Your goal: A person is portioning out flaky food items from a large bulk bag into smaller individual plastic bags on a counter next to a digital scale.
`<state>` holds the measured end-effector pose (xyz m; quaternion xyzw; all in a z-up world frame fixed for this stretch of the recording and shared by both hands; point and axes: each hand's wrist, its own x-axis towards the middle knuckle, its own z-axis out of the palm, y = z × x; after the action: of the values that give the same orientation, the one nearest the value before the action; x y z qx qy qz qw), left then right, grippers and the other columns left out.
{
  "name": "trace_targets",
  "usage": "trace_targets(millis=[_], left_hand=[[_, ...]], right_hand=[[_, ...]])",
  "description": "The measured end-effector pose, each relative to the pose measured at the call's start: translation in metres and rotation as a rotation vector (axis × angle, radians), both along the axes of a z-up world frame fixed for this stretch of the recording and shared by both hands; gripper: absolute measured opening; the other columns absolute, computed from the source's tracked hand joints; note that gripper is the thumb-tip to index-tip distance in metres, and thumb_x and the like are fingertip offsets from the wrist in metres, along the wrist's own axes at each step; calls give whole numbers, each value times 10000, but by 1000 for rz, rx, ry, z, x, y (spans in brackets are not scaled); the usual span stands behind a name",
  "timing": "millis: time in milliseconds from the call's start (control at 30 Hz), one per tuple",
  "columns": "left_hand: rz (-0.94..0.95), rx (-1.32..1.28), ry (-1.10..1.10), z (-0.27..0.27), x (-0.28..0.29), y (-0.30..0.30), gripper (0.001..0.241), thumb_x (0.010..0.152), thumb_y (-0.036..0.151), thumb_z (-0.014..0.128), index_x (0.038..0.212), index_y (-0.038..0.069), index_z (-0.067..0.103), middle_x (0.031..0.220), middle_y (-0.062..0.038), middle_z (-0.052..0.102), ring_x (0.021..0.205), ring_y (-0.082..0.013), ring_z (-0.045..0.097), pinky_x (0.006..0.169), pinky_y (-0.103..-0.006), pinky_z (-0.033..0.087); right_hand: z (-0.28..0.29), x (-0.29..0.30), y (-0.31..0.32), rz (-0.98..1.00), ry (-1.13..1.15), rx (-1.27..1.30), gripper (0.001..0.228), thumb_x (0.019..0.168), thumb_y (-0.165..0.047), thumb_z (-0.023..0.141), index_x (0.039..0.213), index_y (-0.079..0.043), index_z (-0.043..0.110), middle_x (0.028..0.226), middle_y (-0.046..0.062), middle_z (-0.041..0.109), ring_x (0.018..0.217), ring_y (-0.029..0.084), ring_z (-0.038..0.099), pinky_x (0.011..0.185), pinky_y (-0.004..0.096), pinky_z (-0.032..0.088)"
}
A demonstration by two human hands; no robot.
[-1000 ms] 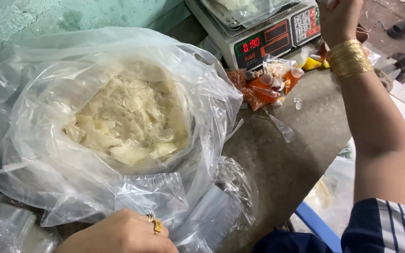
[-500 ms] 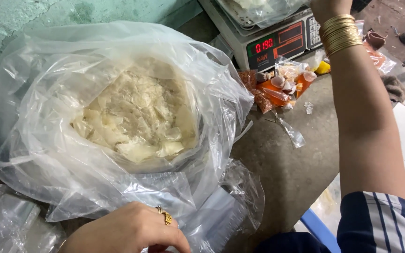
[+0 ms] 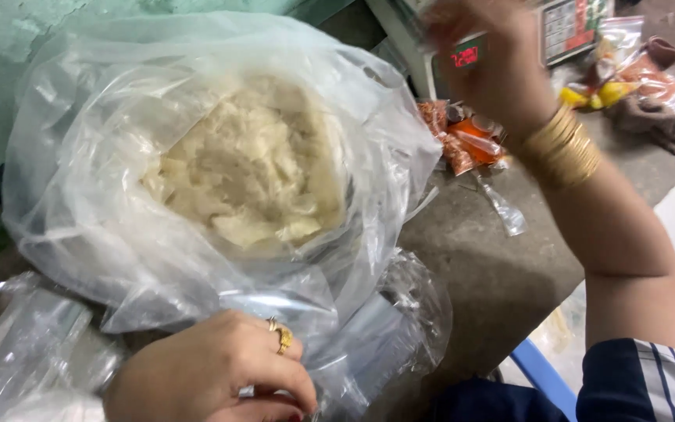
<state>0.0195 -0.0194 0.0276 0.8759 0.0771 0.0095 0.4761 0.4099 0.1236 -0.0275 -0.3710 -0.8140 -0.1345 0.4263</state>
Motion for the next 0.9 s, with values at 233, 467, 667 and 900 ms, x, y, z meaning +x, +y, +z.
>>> trace_targets(millis=[233,467,667,900], left_hand=[[18,23,-100,-1,-20,-7,303,1031,373,522,1188,146,647,758,15,620,620,-149,611,663,-303,496],[286,-3,98,-19,-45,17,224,928,214,719,1104,92,653,783,27,544,638,-69,542,550,-162,463],[396,12,4,-29,-43,40,107,911,64,709,1007,101,740,840,4,691,685,-72,601,592,-177,508],[527,7,-111,-56,-33,63,114,885,102,773,980,155,809,721,-5,606,646,-98,504,542,-227,425]], right_hand=[[-71,-166,-27,-54,-508,-551,1152,713,-838,738,1553,-140,372,1299,322,559,943,455,684,630,554,582],[-128,-175,-45,-88,-671,-269,1079,635,-965,615,1291,-112,542,741,-4,628,530,173,634,439,337,503],[-147,-148,-40,41,-698,-549,625,873,-258,685,1479,-228,535,921,22,682,632,141,684,520,278,582],[-74,-126,-4,499,131,-1028,162,914,-10,641,1046,6,733,813,189,714,659,323,742,605,391,607]])
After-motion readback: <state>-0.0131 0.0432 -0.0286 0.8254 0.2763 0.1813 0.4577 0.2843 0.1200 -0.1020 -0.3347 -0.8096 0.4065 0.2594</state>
